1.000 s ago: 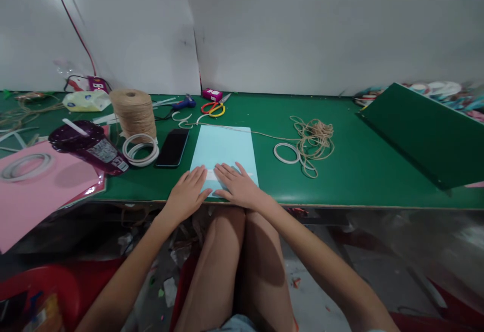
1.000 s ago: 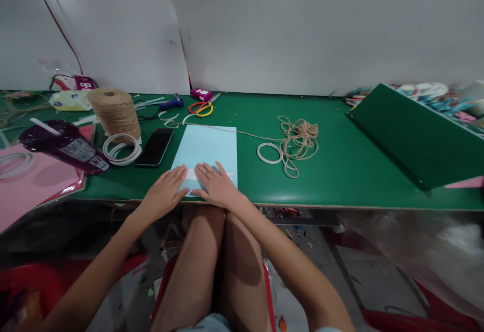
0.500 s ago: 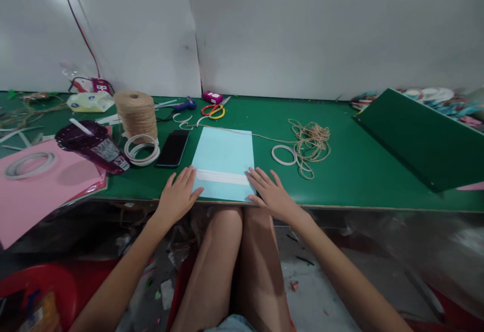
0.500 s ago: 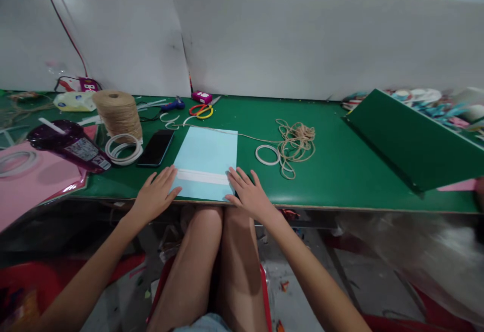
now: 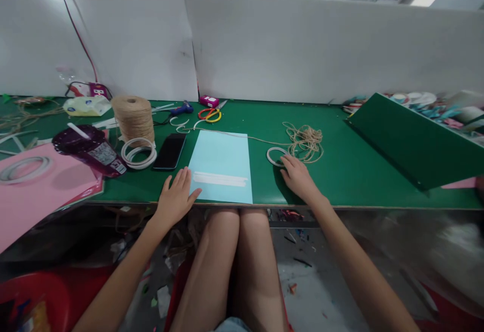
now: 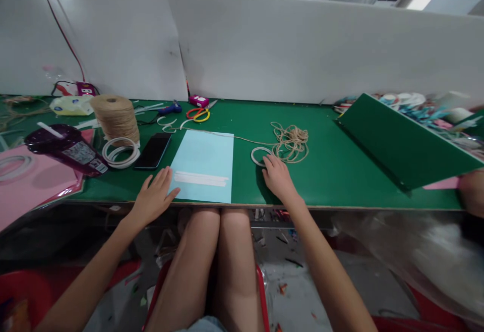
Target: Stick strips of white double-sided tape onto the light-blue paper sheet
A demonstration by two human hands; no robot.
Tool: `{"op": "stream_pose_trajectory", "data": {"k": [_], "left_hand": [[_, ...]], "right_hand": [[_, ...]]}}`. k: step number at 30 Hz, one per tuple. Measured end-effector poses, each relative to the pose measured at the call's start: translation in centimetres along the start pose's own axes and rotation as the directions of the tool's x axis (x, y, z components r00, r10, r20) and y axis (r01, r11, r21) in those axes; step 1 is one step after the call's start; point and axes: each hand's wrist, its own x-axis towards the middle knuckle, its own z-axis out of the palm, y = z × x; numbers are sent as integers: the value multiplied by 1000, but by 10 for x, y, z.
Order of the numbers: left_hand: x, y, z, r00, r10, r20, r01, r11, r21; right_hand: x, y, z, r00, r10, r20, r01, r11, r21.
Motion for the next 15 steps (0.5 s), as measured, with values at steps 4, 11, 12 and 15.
{"op": "stream_pose_trajectory", "data": {"k": [4,11,12,15], "left_hand": [[0,0,0,999,1,-42,-3,998,-55],[8,25,-25,963,38,-266,-129,935,-332],[11,33,-32,950,51,-308,-173,907,-384],[21,59,-52,912,75,-403,-291,810,-508]], "right_hand": [[19,4,2,1000,30,3,-30,999,-13],[22,-48,-28,992,91,-89,-24,820,572],[21,-61,-35,994,86,-69,-21,763,646],[17,-100,-53,998,30,-61,28,635,772]]}}
